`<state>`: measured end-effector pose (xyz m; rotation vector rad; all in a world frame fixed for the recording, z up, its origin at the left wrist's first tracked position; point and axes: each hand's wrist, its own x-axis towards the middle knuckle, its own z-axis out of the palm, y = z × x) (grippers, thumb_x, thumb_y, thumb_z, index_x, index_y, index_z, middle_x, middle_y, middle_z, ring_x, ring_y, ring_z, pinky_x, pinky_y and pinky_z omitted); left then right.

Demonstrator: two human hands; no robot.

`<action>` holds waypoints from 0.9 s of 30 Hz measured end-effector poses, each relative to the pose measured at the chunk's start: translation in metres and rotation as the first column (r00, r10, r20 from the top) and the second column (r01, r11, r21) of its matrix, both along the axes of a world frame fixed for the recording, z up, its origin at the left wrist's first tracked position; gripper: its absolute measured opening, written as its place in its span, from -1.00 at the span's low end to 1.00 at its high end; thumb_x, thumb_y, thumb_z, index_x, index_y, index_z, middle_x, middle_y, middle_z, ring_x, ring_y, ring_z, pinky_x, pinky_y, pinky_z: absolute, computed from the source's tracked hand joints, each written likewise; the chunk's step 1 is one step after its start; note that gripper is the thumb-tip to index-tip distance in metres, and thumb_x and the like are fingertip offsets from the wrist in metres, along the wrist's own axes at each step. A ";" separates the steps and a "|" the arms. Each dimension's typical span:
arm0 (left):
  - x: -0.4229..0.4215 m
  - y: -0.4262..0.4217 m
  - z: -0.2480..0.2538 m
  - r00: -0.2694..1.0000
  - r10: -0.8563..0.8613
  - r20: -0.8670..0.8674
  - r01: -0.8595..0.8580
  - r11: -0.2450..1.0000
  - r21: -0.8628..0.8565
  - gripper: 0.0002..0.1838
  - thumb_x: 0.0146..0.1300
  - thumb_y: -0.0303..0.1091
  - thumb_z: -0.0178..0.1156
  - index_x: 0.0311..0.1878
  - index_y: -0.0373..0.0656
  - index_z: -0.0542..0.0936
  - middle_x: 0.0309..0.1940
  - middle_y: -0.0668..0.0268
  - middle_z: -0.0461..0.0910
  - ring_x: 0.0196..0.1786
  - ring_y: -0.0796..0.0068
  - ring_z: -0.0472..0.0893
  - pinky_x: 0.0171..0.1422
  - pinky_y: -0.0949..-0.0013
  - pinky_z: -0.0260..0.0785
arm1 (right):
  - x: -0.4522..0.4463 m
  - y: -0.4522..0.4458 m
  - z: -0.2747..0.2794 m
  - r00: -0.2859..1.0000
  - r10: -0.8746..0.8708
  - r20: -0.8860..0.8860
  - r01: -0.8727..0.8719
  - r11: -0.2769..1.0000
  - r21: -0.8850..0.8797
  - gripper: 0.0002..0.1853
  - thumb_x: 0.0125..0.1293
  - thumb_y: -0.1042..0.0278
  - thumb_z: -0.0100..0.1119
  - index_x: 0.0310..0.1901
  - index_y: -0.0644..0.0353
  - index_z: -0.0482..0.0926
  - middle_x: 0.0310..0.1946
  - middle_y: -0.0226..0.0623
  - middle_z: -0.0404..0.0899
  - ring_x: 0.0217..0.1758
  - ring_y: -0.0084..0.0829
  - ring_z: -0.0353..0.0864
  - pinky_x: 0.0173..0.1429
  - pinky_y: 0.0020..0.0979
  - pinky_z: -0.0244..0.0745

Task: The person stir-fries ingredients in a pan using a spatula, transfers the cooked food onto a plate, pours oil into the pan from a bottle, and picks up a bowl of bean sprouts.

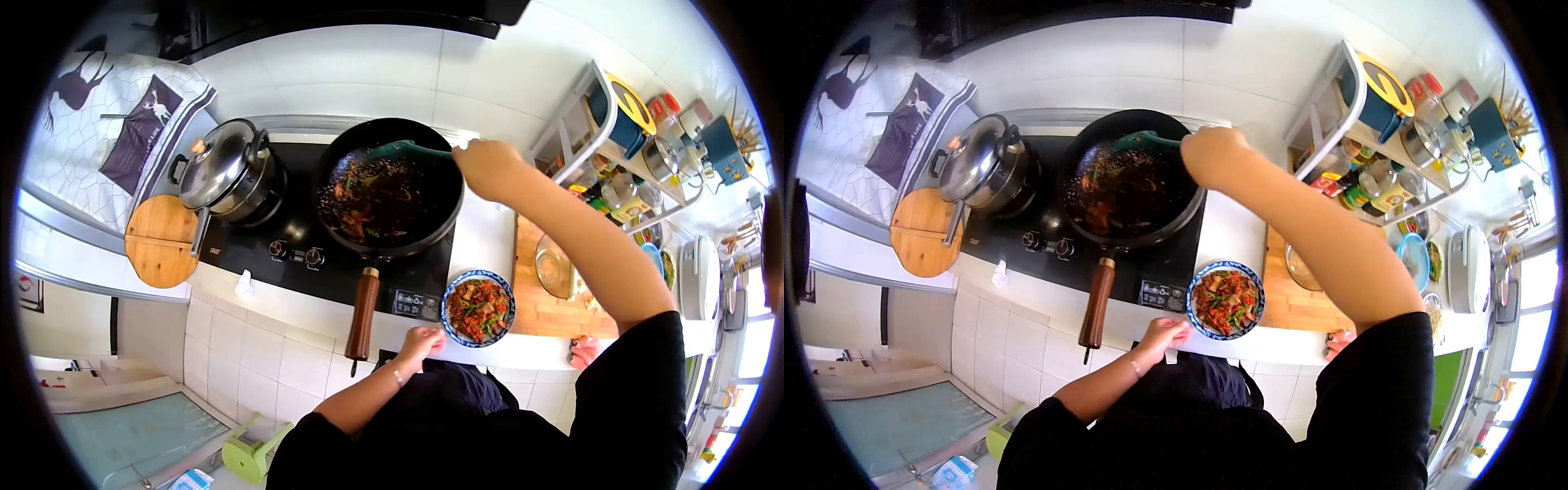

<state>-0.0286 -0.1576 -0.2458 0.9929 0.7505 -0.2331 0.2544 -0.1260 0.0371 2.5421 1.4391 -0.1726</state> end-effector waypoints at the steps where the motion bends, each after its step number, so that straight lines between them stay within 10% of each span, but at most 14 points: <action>1: -0.005 0.017 0.025 0.996 0.089 0.027 -0.082 0.976 -0.202 -0.71 0.30 -0.26 0.09 -0.18 -0.36 0.52 -0.30 0.14 0.61 -0.22 0.38 0.62 -0.07 0.36 0.52 | -0.005 0.012 -0.004 1.000 0.004 0.000 -0.004 1.000 0.006 -0.79 0.11 0.40 0.10 -0.21 0.24 0.59 -0.21 -0.13 0.60 -0.04 -0.19 0.58 -0.09 -0.28 0.52; 4: -0.018 0.072 0.049 0.954 0.272 0.125 -0.127 0.747 -0.652 -0.43 0.37 0.05 -0.15 -0.06 -0.38 0.47 -0.15 -0.03 0.58 -0.08 0.14 0.61 0.07 0.16 0.49 | -0.028 0.058 -0.016 0.986 -0.165 -0.030 0.163 0.984 -0.072 -0.69 0.10 0.36 0.15 -0.08 0.19 0.60 -0.16 -0.18 0.60 0.03 -0.24 0.55 -0.06 -0.28 0.52; 8: -0.017 0.123 0.134 0.904 0.337 0.262 0.062 0.504 -0.861 -0.29 0.33 0.18 -0.18 0.11 -0.41 0.37 -0.23 0.05 0.58 -0.17 0.15 0.62 -0.04 0.18 0.54 | -0.061 0.092 -0.024 0.965 0.141 -0.221 -0.186 0.963 -0.197 -0.80 -0.02 0.43 0.20 -0.30 0.21 0.68 -0.27 -0.10 0.65 -0.16 -0.20 0.65 -0.15 -0.27 0.56; 10: -0.016 0.132 0.158 0.922 0.325 0.209 -0.023 0.585 -0.811 -0.47 0.36 0.02 -0.09 0.07 -0.32 0.39 -0.40 0.23 0.50 -0.42 0.39 0.57 -0.30 0.39 0.54 | -0.071 0.091 -0.027 0.934 0.242 -0.264 -0.293 0.940 -0.174 -0.88 -0.06 0.48 0.11 -0.52 0.26 0.65 -0.50 -0.05 0.61 -0.34 -0.09 0.63 -0.25 -0.24 0.54; 13: -0.017 0.139 0.161 0.967 0.188 0.171 -0.007 0.693 -0.721 -0.88 0.31 -0.36 0.06 -0.15 -0.16 0.42 -0.55 0.43 0.29 -0.63 0.72 0.26 -0.58 0.61 0.17 | -0.060 0.073 -0.025 0.917 0.252 -0.310 -0.319 0.929 -0.188 -0.80 -0.01 0.45 0.09 -0.33 0.26 0.63 -0.44 -0.04 0.60 -0.28 -0.05 0.61 -0.19 -0.19 0.51; 22: -0.032 0.187 0.165 0.985 0.026 0.168 0.100 0.712 -0.695 -0.84 0.28 -0.33 0.11 -0.23 -0.10 0.33 -0.56 0.45 0.33 -0.60 0.71 0.31 -0.55 0.61 0.21 | -0.022 0.049 0.022 0.960 0.133 -0.245 -0.145 0.989 -0.032 -0.65 0.19 0.26 0.09 0.01 0.15 0.52 -0.26 -0.10 0.58 -0.15 -0.09 0.54 -0.06 -0.14 0.42; 27: -0.033 0.210 0.171 0.993 -0.094 0.071 0.118 0.775 -0.621 -0.81 0.26 -0.29 0.16 -0.24 -0.12 0.36 -0.53 0.42 0.39 -0.56 0.66 0.38 -0.50 0.55 0.29 | -0.048 0.066 -0.042 0.963 0.218 -0.157 -0.223 0.975 -0.013 -0.77 0.19 0.27 0.04 -0.23 0.26 0.53 -0.38 -0.01 0.54 -0.28 -0.06 0.57 -0.22 -0.16 0.48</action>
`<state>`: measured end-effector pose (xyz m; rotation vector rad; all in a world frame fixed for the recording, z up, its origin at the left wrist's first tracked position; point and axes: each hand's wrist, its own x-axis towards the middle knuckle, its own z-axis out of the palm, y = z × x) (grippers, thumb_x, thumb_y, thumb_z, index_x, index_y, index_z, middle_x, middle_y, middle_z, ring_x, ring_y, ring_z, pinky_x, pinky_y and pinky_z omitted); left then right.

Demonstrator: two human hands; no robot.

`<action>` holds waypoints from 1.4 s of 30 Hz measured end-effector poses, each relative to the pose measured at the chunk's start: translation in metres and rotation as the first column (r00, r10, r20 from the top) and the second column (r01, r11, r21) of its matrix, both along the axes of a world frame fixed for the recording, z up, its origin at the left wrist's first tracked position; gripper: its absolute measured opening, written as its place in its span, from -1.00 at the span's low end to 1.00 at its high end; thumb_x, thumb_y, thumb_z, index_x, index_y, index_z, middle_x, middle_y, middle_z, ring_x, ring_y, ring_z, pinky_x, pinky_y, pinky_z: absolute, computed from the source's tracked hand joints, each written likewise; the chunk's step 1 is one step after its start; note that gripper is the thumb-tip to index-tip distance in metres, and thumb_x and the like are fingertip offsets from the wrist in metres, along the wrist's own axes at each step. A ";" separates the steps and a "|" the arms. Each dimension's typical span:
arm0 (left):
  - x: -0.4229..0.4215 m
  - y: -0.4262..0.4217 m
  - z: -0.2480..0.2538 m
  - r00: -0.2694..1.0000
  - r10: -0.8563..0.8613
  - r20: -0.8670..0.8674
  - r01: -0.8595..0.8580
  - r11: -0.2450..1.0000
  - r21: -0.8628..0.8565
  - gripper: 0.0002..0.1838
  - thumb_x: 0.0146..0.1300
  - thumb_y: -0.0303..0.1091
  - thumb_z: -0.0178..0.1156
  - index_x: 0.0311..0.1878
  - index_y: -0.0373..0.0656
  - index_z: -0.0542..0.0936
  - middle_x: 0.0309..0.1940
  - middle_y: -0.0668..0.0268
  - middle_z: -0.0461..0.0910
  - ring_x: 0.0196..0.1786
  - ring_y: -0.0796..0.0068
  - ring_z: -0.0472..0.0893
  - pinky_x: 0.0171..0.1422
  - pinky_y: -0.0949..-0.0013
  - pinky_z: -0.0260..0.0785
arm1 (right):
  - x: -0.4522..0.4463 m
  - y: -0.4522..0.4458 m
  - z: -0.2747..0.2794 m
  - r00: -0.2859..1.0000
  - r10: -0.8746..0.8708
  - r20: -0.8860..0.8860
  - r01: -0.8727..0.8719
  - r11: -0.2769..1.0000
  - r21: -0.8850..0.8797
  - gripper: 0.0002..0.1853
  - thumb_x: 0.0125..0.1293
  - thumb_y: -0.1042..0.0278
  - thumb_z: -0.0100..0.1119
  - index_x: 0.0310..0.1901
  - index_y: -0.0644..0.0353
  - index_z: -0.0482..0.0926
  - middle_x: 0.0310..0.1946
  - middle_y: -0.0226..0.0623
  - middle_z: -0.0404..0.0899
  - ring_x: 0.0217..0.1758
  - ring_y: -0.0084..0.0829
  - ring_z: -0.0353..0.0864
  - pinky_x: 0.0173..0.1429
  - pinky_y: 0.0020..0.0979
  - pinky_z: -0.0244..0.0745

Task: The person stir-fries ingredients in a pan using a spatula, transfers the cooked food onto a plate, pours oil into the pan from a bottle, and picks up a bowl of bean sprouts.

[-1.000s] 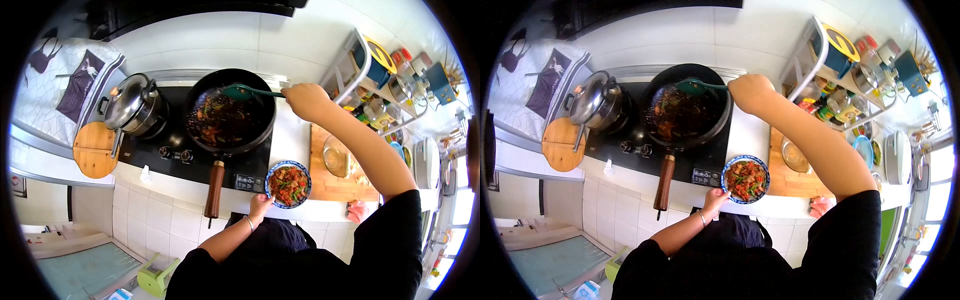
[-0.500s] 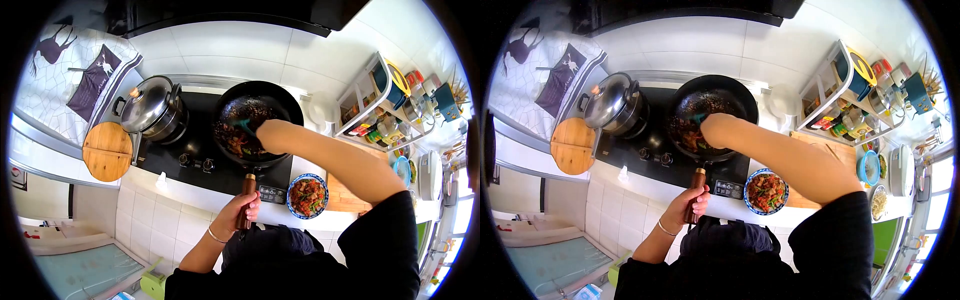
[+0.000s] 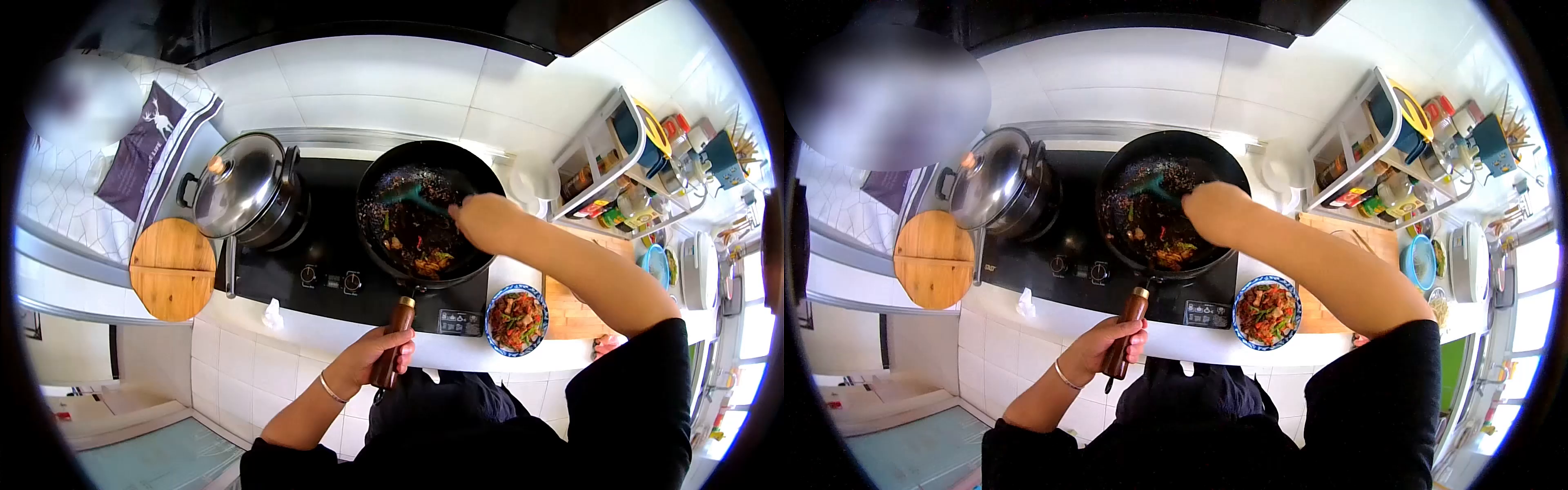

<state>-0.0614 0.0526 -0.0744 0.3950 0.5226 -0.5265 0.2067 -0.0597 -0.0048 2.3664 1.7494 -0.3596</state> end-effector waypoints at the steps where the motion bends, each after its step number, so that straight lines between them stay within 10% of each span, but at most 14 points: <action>1: 0.002 0.002 0.004 0.998 -0.034 -0.048 0.038 0.995 0.091 -0.81 0.26 -0.29 0.16 -0.25 -0.13 0.37 -0.51 0.40 0.41 -0.54 0.63 0.40 -0.49 0.52 0.32 | -0.005 -0.004 0.001 0.998 0.059 -0.017 -0.060 0.996 -0.062 -0.78 0.17 0.29 0.05 -0.26 0.26 0.54 -0.38 -0.02 0.54 -0.29 -0.08 0.58 -0.23 -0.17 0.49; 6: 0.017 0.003 0.006 0.973 -0.088 -0.215 0.134 0.968 0.211 -0.85 0.07 -0.46 0.19 -0.39 -0.15 0.37 -0.64 0.40 0.38 -0.62 0.61 0.38 -0.52 0.48 0.32 | -0.023 -0.038 0.065 0.994 0.107 -0.019 -0.108 0.956 -0.274 -0.77 0.16 0.38 0.05 -0.14 0.12 0.58 -0.35 -0.16 0.54 -0.33 -0.14 0.58 -0.25 -0.18 0.49; 13: -0.006 -0.026 -0.012 0.989 -0.113 -0.094 0.146 0.814 0.562 -0.81 0.10 -0.49 0.18 -0.37 -0.12 0.32 -0.70 0.41 0.32 -0.71 0.58 0.34 -0.64 0.46 0.24 | -0.023 -0.090 0.068 0.989 -0.144 0.035 0.142 0.988 0.056 -0.71 0.24 0.31 0.00 -0.01 0.09 0.54 -0.36 -0.17 0.54 -0.26 -0.16 0.57 -0.18 -0.19 0.49; 17: -0.026 -0.056 -0.006 0.996 -0.081 -0.036 0.084 0.743 0.665 -0.81 0.08 -0.53 0.16 -0.35 -0.15 0.31 -0.71 0.39 0.34 -0.73 0.56 0.36 -0.66 0.45 0.23 | -0.036 -0.111 0.020 0.944 -0.093 -0.318 0.260 0.803 0.537 -0.67 0.24 0.37 0.03 0.06 0.14 0.49 -0.37 -0.11 0.50 -0.26 -0.08 0.53 -0.15 -0.19 0.43; 23: -0.040 -0.101 0.021 0.993 -0.117 -0.015 0.091 0.679 0.728 -0.83 0.09 -0.52 0.15 -0.39 -0.15 0.32 -0.74 0.40 0.32 -0.76 0.58 0.35 -0.65 0.47 0.23 | -0.049 -0.191 0.045 0.974 -0.001 -0.225 0.069 0.953 0.296 -0.63 0.20 0.37 0.05 0.08 0.08 0.50 -0.40 -0.20 0.47 -0.30 -0.18 0.54 -0.27 -0.24 0.47; 28: -0.047 -0.146 0.027 0.994 -0.098 -0.045 0.097 0.628 0.772 -0.84 0.09 -0.52 0.14 -0.39 -0.16 0.32 -0.73 0.39 0.33 -0.74 0.57 0.35 -0.65 0.47 0.24 | -0.038 -0.285 0.074 0.980 0.077 0.183 -0.094 0.992 0.087 -0.47 0.06 0.38 0.09 0.16 -0.05 0.45 -0.31 -0.34 0.48 -0.37 -0.32 0.58 -0.38 -0.31 0.47; 35: -0.038 -0.201 0.021 0.997 -0.076 0.007 0.034 0.519 0.854 -0.84 0.10 -0.51 0.15 -0.37 -0.18 0.32 -0.69 0.39 0.36 -0.71 0.61 0.37 -0.63 0.50 0.27 | -0.069 -0.293 0.025 0.990 -0.119 -0.076 0.141 0.798 0.586 -0.52 0.10 0.46 0.06 0.12 -0.06 0.45 -0.32 -0.32 0.44 -0.35 -0.29 0.58 -0.33 -0.30 0.50; 42: -0.038 -0.227 0.007 0.998 -0.067 -0.001 0.033 0.472 0.881 -0.83 0.10 -0.52 0.16 -0.37 -0.19 0.33 -0.68 0.39 0.37 -0.70 0.62 0.38 -0.62 0.50 0.28 | -0.068 -0.377 -0.003 0.968 -0.197 0.154 0.141 0.940 0.312 -0.51 0.11 0.45 0.05 0.13 -0.12 0.45 -0.31 -0.29 0.44 -0.19 -0.33 0.56 -0.29 -0.35 0.50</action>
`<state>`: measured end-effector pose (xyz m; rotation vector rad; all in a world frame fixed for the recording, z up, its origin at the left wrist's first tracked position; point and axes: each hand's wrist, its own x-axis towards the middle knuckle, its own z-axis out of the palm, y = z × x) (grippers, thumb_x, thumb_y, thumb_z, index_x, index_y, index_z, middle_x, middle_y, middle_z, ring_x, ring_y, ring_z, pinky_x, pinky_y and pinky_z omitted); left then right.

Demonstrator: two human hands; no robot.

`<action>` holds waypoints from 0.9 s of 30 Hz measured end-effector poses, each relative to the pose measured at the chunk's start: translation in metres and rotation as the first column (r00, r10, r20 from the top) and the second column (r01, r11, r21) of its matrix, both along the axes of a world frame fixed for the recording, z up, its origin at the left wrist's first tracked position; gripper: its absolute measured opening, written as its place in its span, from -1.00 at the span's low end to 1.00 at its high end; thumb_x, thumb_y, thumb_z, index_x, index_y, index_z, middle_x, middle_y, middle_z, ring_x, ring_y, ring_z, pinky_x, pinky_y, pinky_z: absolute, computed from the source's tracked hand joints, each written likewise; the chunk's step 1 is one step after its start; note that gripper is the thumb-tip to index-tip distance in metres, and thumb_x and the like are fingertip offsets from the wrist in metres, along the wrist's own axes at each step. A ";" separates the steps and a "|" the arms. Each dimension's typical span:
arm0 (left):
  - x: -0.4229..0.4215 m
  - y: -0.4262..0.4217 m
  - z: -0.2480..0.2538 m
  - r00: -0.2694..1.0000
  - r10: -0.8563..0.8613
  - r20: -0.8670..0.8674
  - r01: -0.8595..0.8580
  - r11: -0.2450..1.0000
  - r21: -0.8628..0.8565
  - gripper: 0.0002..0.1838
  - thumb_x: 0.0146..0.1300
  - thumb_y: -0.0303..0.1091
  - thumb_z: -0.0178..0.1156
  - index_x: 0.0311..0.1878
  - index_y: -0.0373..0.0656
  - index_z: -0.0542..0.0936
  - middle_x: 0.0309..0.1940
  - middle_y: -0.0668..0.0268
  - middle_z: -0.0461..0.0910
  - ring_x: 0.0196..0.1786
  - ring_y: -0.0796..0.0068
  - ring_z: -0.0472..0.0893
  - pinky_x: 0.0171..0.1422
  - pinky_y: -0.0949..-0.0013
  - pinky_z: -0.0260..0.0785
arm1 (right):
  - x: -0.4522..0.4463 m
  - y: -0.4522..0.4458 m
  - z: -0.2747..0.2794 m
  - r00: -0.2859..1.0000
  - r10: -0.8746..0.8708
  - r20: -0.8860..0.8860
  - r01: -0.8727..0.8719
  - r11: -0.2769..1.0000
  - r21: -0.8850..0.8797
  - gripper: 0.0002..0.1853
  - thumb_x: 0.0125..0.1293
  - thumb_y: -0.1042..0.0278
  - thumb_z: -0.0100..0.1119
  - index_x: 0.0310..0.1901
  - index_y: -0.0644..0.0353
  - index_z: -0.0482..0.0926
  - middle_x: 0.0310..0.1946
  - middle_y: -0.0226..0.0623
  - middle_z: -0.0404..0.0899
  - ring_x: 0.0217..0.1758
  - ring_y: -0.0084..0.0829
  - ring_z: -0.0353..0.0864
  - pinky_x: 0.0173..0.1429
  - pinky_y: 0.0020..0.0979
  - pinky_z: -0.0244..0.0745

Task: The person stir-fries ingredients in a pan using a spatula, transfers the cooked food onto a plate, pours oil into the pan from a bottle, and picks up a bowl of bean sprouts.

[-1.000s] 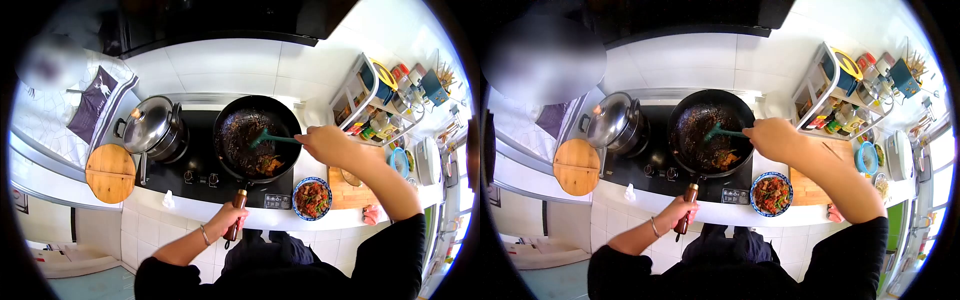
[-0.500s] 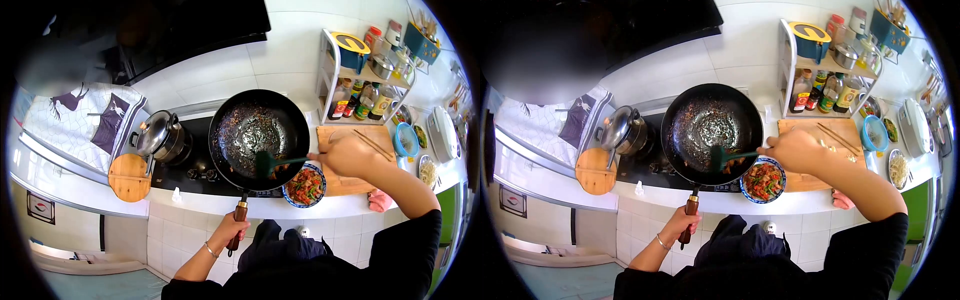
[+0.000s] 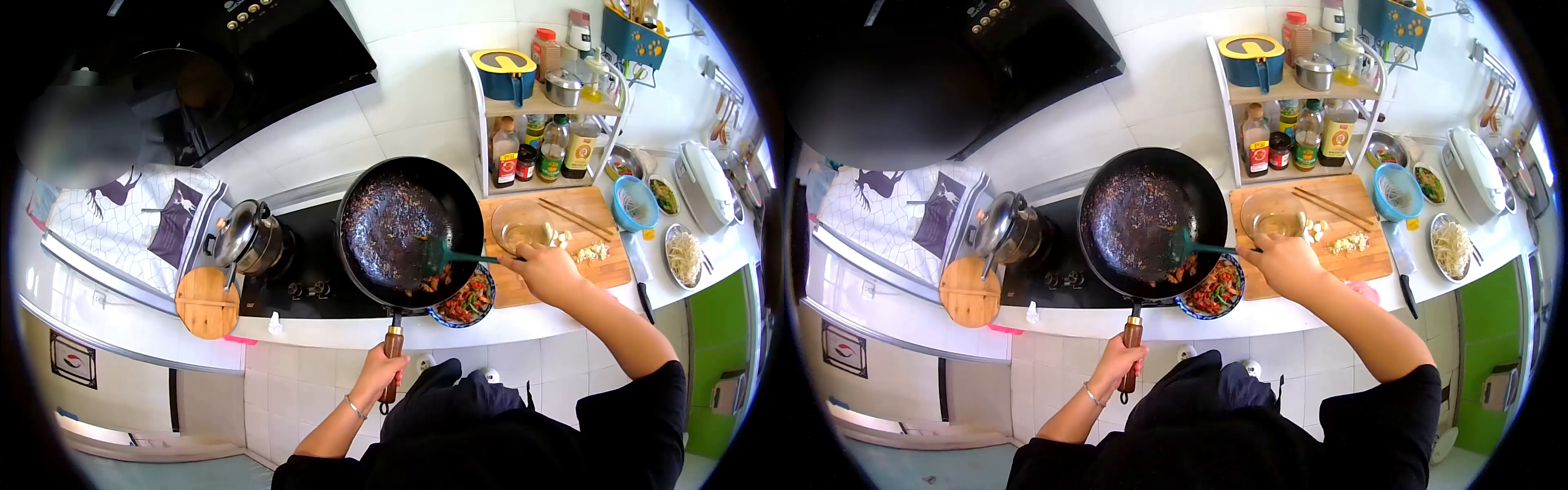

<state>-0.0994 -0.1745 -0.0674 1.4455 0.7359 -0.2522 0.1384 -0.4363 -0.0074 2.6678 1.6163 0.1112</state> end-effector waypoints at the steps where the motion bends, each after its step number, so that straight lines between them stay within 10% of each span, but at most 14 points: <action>1: -0.002 -0.003 -0.001 1.000 -0.003 -0.003 0.003 1.000 0.008 -0.83 0.10 -0.51 0.16 -0.36 -0.20 0.33 -0.68 0.39 0.37 -0.70 0.63 0.38 -0.63 0.50 0.28 | -0.003 0.000 0.002 0.998 -0.061 -0.035 0.064 0.995 0.071 -0.50 0.11 0.46 0.05 0.15 -0.10 0.43 -0.31 -0.26 0.44 -0.19 -0.31 0.56 -0.28 -0.34 0.51; 5: -0.005 -0.015 -0.015 0.999 0.011 0.042 -0.013 0.999 0.036 -0.82 0.09 -0.50 0.17 -0.33 -0.22 0.33 -0.68 0.39 0.37 -0.70 0.63 0.38 -0.64 0.50 0.28 | 0.002 0.026 -0.026 0.977 -0.203 -0.072 0.215 0.908 0.361 -0.42 0.10 0.47 0.05 0.23 -0.02 0.32 -0.28 -0.18 0.45 -0.24 -0.24 0.58 -0.29 -0.28 0.52; 15: -0.011 -0.026 -0.034 0.997 0.009 0.074 -0.024 0.978 0.208 -0.81 0.09 -0.47 0.16 -0.31 -0.26 0.35 -0.64 0.36 0.41 -0.71 0.61 0.40 -0.64 0.50 0.30 | -0.079 -0.012 -0.039 0.887 -0.300 -0.350 0.318 0.948 -0.006 -0.40 0.13 0.48 -0.01 0.28 0.08 0.22 -0.23 -0.06 0.47 -0.40 -0.14 0.60 -0.35 -0.22 0.52; 27: -0.015 -0.032 -0.049 0.994 0.052 0.094 -0.077 0.953 0.293 -0.79 0.08 -0.45 0.17 -0.28 -0.30 0.36 -0.63 0.31 0.43 -0.70 0.57 0.44 -0.65 0.46 0.32 | -0.060 -0.031 -0.028 0.984 -0.118 -0.133 0.101 0.987 -0.125 -0.44 0.12 0.47 0.02 0.23 -0.04 0.33 -0.26 -0.19 0.45 -0.32 -0.25 0.61 -0.35 -0.31 0.50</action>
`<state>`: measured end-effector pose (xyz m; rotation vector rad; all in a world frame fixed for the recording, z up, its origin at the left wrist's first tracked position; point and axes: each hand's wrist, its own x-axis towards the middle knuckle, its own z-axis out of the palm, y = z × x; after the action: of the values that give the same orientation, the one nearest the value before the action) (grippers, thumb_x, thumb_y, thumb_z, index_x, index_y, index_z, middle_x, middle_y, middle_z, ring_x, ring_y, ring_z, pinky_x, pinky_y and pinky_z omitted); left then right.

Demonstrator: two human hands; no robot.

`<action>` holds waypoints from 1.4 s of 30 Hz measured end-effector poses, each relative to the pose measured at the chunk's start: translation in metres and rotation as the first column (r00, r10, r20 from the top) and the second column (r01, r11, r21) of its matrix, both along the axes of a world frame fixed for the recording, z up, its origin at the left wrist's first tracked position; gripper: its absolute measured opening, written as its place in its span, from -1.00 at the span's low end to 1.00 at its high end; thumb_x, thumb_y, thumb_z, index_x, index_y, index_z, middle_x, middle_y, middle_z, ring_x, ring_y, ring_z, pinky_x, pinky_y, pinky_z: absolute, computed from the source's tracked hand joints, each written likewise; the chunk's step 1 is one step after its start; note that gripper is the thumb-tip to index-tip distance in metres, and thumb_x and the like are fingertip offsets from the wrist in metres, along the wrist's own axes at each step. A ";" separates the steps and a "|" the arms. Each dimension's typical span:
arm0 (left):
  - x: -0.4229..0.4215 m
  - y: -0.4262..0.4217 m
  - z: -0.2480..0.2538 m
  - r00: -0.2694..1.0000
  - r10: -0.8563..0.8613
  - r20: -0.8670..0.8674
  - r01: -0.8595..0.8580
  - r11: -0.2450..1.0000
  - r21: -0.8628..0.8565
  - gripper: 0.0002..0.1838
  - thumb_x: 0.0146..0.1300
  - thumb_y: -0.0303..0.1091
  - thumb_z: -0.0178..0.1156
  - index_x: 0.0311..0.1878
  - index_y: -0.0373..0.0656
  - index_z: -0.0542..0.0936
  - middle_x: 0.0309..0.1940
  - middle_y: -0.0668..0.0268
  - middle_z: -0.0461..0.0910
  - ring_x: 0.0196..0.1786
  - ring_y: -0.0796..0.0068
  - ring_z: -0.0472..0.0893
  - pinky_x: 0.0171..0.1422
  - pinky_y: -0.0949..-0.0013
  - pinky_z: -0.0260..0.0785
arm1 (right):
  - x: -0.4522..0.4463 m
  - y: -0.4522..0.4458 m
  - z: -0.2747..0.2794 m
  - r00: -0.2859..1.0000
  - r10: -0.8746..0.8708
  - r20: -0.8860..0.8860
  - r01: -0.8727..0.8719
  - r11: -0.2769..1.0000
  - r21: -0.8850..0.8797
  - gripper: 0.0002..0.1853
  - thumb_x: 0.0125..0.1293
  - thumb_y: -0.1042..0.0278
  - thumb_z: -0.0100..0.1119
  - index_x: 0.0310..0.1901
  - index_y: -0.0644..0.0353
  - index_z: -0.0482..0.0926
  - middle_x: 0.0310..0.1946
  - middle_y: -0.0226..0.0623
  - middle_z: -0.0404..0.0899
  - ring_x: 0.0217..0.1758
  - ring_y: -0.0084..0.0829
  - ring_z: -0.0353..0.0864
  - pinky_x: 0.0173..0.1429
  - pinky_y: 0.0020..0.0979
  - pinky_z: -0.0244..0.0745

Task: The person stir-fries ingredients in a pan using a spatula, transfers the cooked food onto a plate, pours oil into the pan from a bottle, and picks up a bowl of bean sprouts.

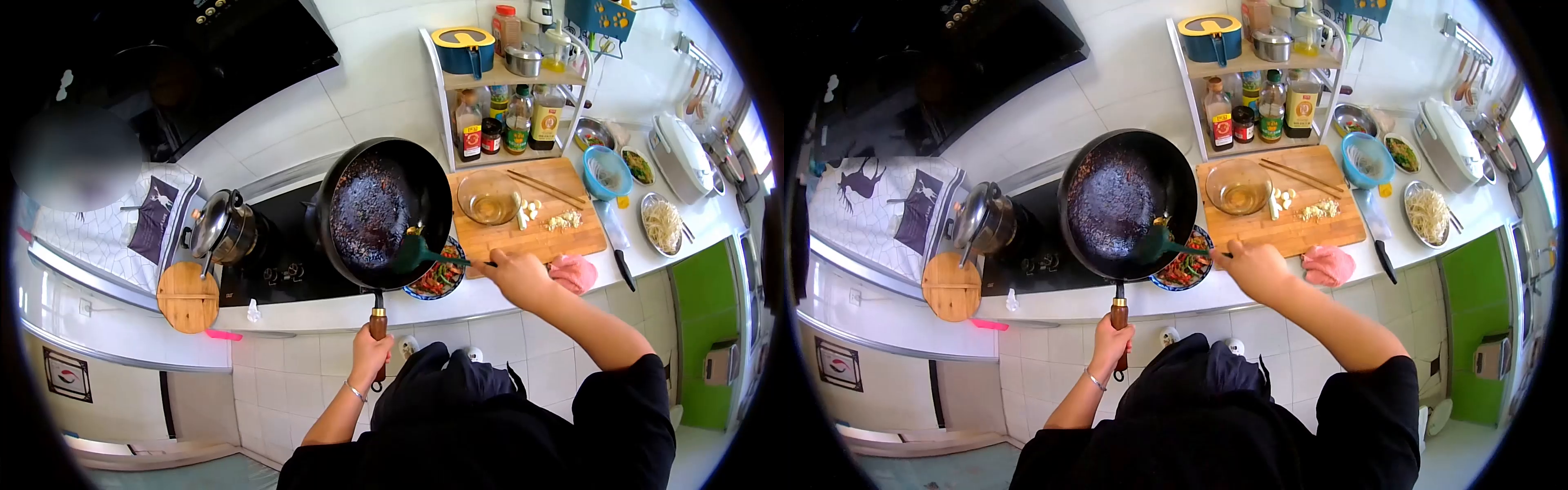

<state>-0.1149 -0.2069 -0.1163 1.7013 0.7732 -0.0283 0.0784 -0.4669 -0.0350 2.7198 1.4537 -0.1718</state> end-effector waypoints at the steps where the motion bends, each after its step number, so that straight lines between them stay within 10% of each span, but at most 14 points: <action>1: -0.001 0.000 -0.002 1.000 0.004 0.006 -0.004 1.000 -0.001 -0.79 0.08 -0.45 0.17 -0.28 -0.30 0.36 -0.63 0.31 0.43 -0.70 0.57 0.44 -0.65 0.46 0.32 | 0.007 -0.004 -0.001 0.999 0.022 0.036 -0.023 0.999 0.022 -0.42 0.11 0.48 0.02 0.24 -0.04 0.31 -0.27 -0.18 0.46 -0.33 -0.25 0.61 -0.35 -0.30 0.50; 10: -0.008 -0.011 -0.014 0.999 0.043 -0.001 -0.041 0.968 0.248 -0.80 0.04 -0.40 0.20 -0.33 -0.28 0.43 -0.66 0.23 0.50 -0.71 0.47 0.50 -0.61 0.38 0.36 | -0.008 0.022 -0.024 0.994 -0.092 -0.054 0.093 0.995 0.027 -0.37 0.07 0.50 0.03 0.27 0.11 0.25 -0.29 -0.15 0.48 -0.39 -0.19 0.60 -0.40 -0.26 0.50; 18: -0.011 0.000 -0.042 0.999 0.025 0.029 -0.037 0.859 0.510 -0.78 -0.02 -0.32 0.24 -0.35 -0.21 0.48 -0.57 0.05 0.56 -0.43 -0.08 0.55 -0.36 0.08 0.39 | 0.003 0.027 0.003 0.999 -0.010 -0.053 0.011 1.000 0.017 -0.46 0.14 0.48 0.00 0.23 0.17 0.30 -0.25 -0.10 0.51 -0.38 -0.24 0.62 -0.40 -0.34 0.52; 42: -0.005 0.005 -0.029 0.999 0.031 -0.036 0.010 0.613 0.790 -0.77 -0.08 -0.35 0.21 -0.29 -0.12 0.51 -0.53 0.07 0.57 -0.42 -0.02 0.57 -0.33 0.06 0.40 | -0.011 0.009 -0.008 0.994 -0.076 -0.077 0.070 0.994 -0.079 -0.42 0.11 0.47 0.04 0.25 0.14 0.29 -0.21 -0.10 0.49 -0.40 -0.27 0.62 -0.41 -0.38 0.51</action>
<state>-0.1203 -0.2015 -0.1457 2.5561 0.8985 0.3400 0.0670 -0.4575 -0.0433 2.7355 1.3365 -0.3359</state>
